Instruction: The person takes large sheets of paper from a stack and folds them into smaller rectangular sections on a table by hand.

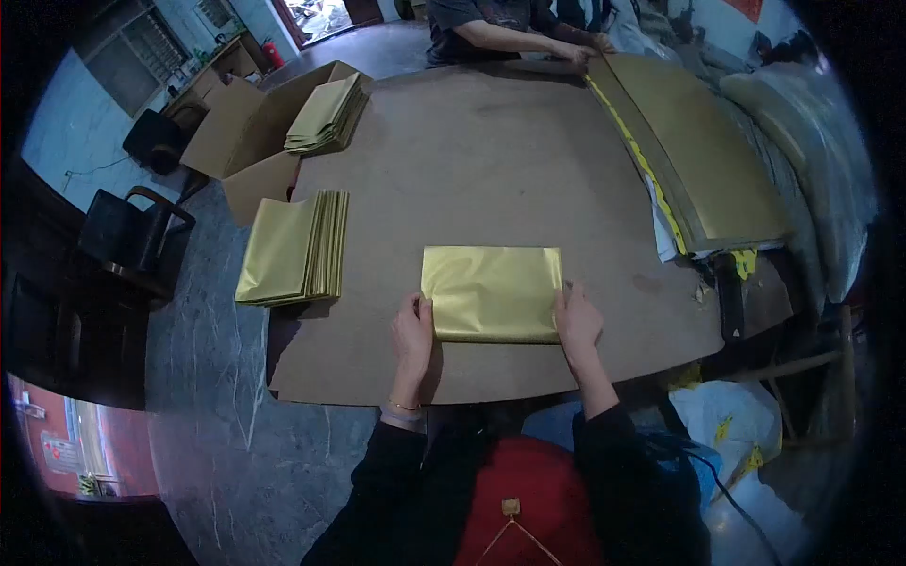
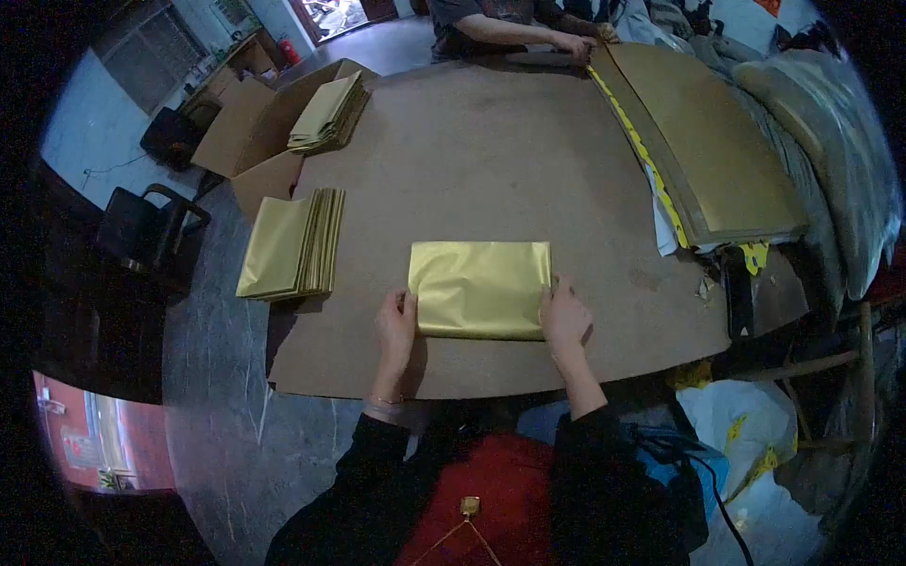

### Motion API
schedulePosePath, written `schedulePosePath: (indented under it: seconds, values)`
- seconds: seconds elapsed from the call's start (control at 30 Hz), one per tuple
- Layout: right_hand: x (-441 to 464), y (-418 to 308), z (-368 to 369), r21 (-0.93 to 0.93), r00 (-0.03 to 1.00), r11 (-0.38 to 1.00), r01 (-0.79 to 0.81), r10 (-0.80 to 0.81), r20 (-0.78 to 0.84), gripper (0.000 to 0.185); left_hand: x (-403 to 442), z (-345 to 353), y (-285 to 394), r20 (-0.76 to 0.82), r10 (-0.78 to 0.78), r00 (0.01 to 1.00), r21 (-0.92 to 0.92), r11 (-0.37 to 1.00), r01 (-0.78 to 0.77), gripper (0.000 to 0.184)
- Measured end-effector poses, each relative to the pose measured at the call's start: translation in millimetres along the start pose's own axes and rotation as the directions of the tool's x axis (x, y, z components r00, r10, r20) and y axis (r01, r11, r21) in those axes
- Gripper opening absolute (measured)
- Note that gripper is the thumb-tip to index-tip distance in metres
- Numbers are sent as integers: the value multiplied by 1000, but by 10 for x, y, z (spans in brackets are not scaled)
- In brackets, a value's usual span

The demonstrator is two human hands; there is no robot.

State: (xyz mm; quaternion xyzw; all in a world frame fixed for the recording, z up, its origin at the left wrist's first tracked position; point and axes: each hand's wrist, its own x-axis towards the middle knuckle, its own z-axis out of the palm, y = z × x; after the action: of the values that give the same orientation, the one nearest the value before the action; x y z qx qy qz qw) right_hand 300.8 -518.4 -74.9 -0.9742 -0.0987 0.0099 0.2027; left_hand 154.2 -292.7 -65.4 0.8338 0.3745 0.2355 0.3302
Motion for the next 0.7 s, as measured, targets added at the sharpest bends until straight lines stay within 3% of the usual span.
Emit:
schedulePosePath:
  seconds: [0.13,0.23,0.4,0.53,0.63,0.7]
  values:
    - [-6,-27,-51,-44,998,997,62,-62,0,45,-29,-85,149,28,-18,999,11,1000,18,28]
    - [3,7,-25,-25,990,990,137,-138,-37,44,-58,-100,231,41,-65,997,56,996,63,29]
    - [-1,12,3,-21,995,995,101,-101,23,40,-8,-75,106,67,-41,997,35,999,39,29]
    - [10,19,35,24,989,991,131,-129,-72,28,-27,-57,113,26,-12,1000,36,999,11,29]
    - [20,4,-11,-53,989,987,151,-151,6,38,-25,-75,166,59,-40,997,6,999,40,30]
    - [27,28,28,-55,984,983,177,-179,-25,38,-59,-153,383,83,-26,996,326,945,-2,31]
